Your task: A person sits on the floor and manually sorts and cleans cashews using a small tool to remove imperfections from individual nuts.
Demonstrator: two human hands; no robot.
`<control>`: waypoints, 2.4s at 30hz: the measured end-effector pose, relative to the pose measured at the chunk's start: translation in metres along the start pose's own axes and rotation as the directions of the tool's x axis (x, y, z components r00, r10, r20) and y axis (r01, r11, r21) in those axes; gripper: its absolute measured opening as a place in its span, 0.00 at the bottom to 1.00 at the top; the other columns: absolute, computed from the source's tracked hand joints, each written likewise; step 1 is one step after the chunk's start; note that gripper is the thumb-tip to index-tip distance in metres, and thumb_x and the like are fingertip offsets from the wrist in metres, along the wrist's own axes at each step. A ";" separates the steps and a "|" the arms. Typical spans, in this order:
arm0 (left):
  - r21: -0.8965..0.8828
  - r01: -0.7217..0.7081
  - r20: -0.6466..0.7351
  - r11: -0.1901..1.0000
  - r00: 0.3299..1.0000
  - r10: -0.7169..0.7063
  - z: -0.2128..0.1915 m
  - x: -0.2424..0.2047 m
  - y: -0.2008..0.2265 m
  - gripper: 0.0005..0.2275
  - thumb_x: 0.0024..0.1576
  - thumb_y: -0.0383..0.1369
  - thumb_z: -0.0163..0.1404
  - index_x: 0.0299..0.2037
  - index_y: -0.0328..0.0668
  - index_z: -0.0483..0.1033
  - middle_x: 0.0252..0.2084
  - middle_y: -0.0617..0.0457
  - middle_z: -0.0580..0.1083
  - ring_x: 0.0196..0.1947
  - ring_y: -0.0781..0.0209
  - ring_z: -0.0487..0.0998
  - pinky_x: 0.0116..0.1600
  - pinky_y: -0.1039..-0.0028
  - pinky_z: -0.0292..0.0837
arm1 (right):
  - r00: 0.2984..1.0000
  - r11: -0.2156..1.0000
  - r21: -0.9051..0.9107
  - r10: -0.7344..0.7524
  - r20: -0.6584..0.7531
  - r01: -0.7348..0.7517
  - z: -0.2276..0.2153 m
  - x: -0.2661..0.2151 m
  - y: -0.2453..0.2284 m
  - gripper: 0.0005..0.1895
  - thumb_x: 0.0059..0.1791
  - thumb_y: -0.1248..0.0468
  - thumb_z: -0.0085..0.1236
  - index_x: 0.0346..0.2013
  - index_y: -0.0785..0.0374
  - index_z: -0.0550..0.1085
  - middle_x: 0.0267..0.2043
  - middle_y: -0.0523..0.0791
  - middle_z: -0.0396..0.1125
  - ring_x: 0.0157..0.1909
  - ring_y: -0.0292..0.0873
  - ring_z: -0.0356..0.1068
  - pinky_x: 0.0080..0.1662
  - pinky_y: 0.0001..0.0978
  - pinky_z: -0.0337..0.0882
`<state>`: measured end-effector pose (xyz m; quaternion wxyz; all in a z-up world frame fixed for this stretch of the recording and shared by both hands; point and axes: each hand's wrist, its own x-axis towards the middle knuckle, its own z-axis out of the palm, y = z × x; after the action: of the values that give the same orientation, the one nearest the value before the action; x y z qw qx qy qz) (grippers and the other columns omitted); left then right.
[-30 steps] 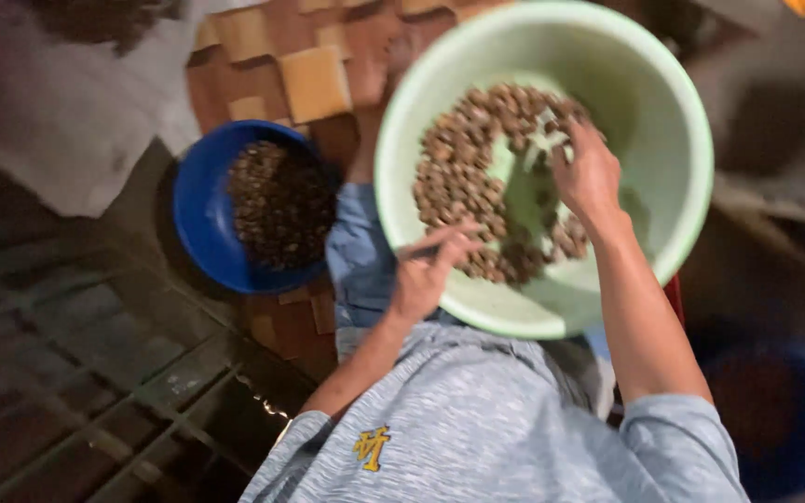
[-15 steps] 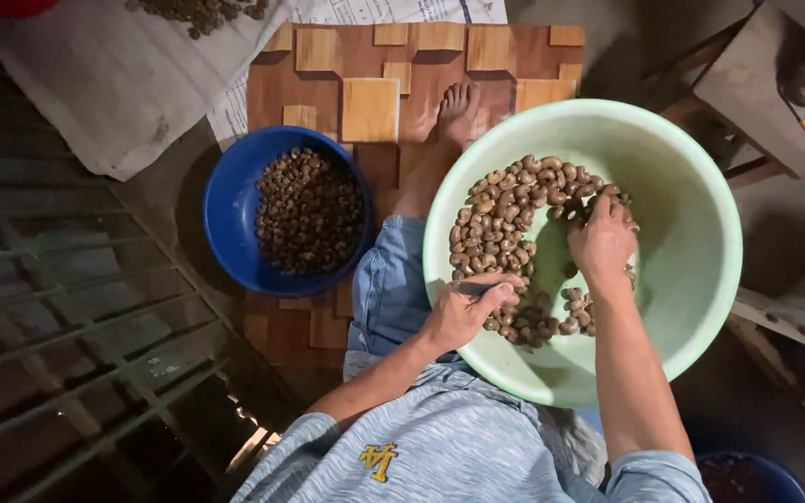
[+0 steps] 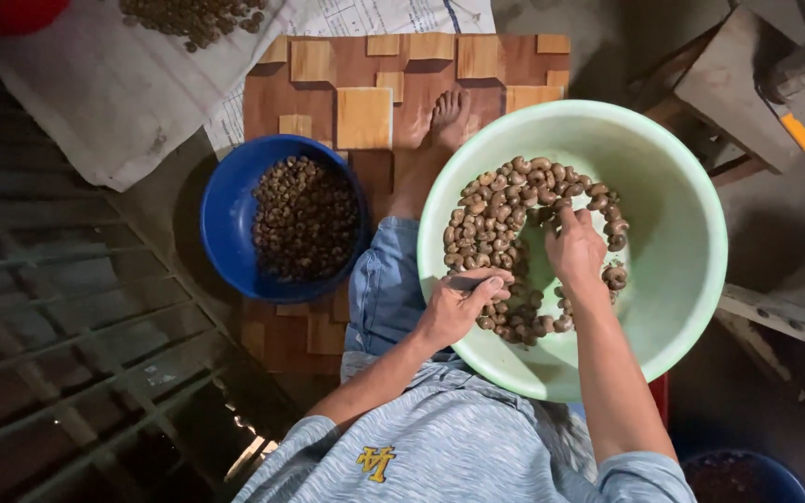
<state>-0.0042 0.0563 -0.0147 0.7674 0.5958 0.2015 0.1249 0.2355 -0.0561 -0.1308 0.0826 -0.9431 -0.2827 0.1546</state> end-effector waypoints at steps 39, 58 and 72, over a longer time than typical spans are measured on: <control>-0.063 -0.278 0.056 0.958 0.958 0.282 0.031 -0.007 0.006 0.11 0.70 0.31 0.48 0.58 0.40 0.79 0.54 0.40 0.78 0.57 0.42 0.78 0.58 0.49 0.78 | 0.993 -0.075 0.993 0.059 0.099 -0.095 -0.057 -0.186 -0.041 0.17 0.55 0.70 0.51 0.58 0.71 0.67 0.41 0.51 0.72 0.33 0.47 0.79 0.34 0.36 0.82; -0.033 -0.300 0.081 0.953 0.950 0.302 0.038 -0.010 0.020 0.10 0.68 0.30 0.51 0.54 0.38 0.81 0.55 0.43 0.79 0.57 0.48 0.79 0.61 0.55 0.76 | 0.980 -0.214 0.967 0.113 0.166 -0.139 -0.042 -0.198 -0.031 0.16 0.52 0.72 0.56 0.53 0.65 0.66 0.40 0.49 0.72 0.31 0.48 0.78 0.33 0.37 0.82; -0.151 -0.251 0.092 0.956 0.959 0.266 0.040 -0.009 -0.009 0.09 0.68 0.27 0.50 0.53 0.28 0.80 0.55 0.36 0.77 0.42 0.51 0.83 0.37 0.63 0.85 | 0.975 -0.340 0.927 0.090 0.202 -0.161 -0.037 -0.198 -0.025 0.14 0.55 0.66 0.53 0.55 0.64 0.66 0.45 0.56 0.74 0.34 0.49 0.78 0.37 0.40 0.83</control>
<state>0.0059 0.0153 -0.0131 0.7937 0.5687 0.0696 0.2046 0.0788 -0.1488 -0.0414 0.7893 -0.5019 0.0641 0.3478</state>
